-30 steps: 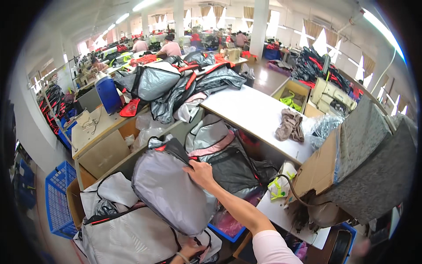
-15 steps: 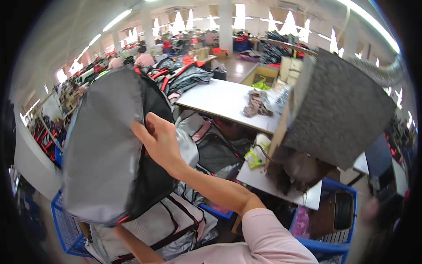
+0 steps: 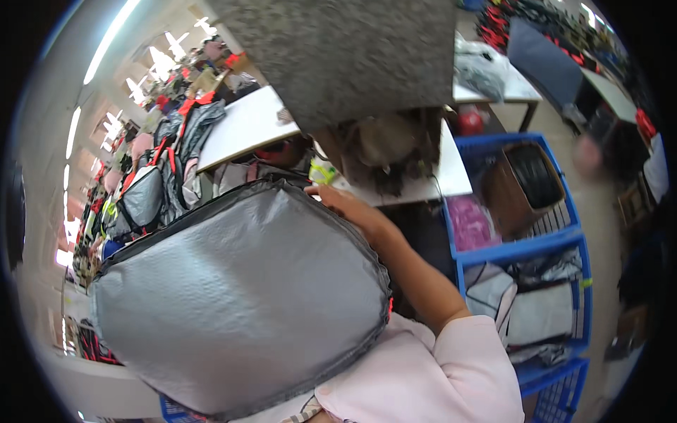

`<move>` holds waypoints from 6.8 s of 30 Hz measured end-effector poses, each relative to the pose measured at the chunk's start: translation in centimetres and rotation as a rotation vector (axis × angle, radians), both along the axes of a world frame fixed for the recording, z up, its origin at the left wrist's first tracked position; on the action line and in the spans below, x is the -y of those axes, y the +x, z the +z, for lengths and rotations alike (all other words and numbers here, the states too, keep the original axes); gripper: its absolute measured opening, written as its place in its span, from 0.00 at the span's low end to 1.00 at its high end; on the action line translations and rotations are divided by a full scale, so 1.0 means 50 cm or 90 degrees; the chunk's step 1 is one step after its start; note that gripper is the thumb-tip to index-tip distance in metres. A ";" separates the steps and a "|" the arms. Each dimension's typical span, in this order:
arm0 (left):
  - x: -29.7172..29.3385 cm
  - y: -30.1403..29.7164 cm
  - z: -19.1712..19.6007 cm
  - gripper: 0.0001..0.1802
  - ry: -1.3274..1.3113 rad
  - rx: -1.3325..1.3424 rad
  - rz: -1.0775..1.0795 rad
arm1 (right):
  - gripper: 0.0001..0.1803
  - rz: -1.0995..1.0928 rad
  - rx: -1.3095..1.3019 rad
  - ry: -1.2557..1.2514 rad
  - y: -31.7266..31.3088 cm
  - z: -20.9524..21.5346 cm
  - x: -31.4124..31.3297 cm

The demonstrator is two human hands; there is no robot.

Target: The recorder is inspecting manufactured bags, flipping them, and sorting them into plastic crates.

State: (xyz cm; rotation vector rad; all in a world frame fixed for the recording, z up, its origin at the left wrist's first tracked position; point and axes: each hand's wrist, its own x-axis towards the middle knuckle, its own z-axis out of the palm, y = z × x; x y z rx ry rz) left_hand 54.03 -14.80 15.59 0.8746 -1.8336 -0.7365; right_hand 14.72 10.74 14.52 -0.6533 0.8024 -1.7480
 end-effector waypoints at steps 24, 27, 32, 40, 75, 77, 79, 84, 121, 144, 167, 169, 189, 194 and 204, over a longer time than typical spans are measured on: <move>0.142 -0.547 -0.116 0.07 -0.146 0.156 -0.275 | 0.22 -0.354 -0.304 0.710 -0.163 -0.431 0.026; 0.124 -0.595 -0.129 0.07 -0.092 0.134 -0.295 | 0.22 -0.415 -0.286 0.738 -0.198 -0.455 0.031; 0.092 -0.657 -0.133 0.10 -0.081 0.138 -0.264 | 0.23 -0.353 -0.262 0.781 -0.276 -0.475 0.035; 0.056 -0.704 -0.124 0.12 -0.079 0.158 -0.230 | 0.27 -0.356 -0.343 0.758 -0.372 -0.561 0.069; 0.084 -0.601 -0.227 0.17 0.011 0.153 -0.319 | 0.20 -0.428 -0.190 0.758 -0.132 -0.510 -0.122; 0.094 -0.639 -0.282 0.18 0.019 0.222 -0.332 | 0.20 -0.483 -0.135 0.761 -0.091 -0.531 -0.159; 0.086 -0.683 -0.349 0.17 -0.071 0.344 -0.341 | 0.21 -0.554 -0.052 0.767 -0.057 -0.557 -0.199; 0.028 -0.814 -0.482 0.18 -0.154 0.397 -0.452 | 0.19 -0.634 0.050 0.799 -0.005 -0.614 -0.274; 0.039 -0.963 -0.658 0.14 0.130 0.307 -0.600 | 0.17 -0.740 0.237 0.750 -0.018 -0.737 -0.267; -0.147 -0.844 -0.112 0.15 0.227 0.604 -0.621 | 0.14 -0.654 0.380 0.413 0.051 -0.576 -0.291; -0.097 -0.795 -0.165 0.14 0.214 0.487 -0.638 | 0.12 -0.765 -0.351 0.626 -0.083 -0.569 -0.235; -0.093 -0.798 -0.151 0.14 0.168 0.509 -0.643 | 0.11 -0.669 -0.272 0.594 -0.103 -0.574 -0.228; -0.387 -0.984 -0.441 0.12 -0.255 0.848 -0.952 | 0.16 -0.567 0.317 0.205 -0.060 -0.540 -0.232; -0.392 -0.998 -0.455 0.12 -0.228 0.863 -0.915 | 0.14 -0.619 0.190 0.325 -0.048 -0.548 -0.208; -0.341 -1.018 -0.456 0.12 -0.010 0.854 -1.014 | 0.09 -0.689 0.114 0.389 -0.047 -0.534 -0.172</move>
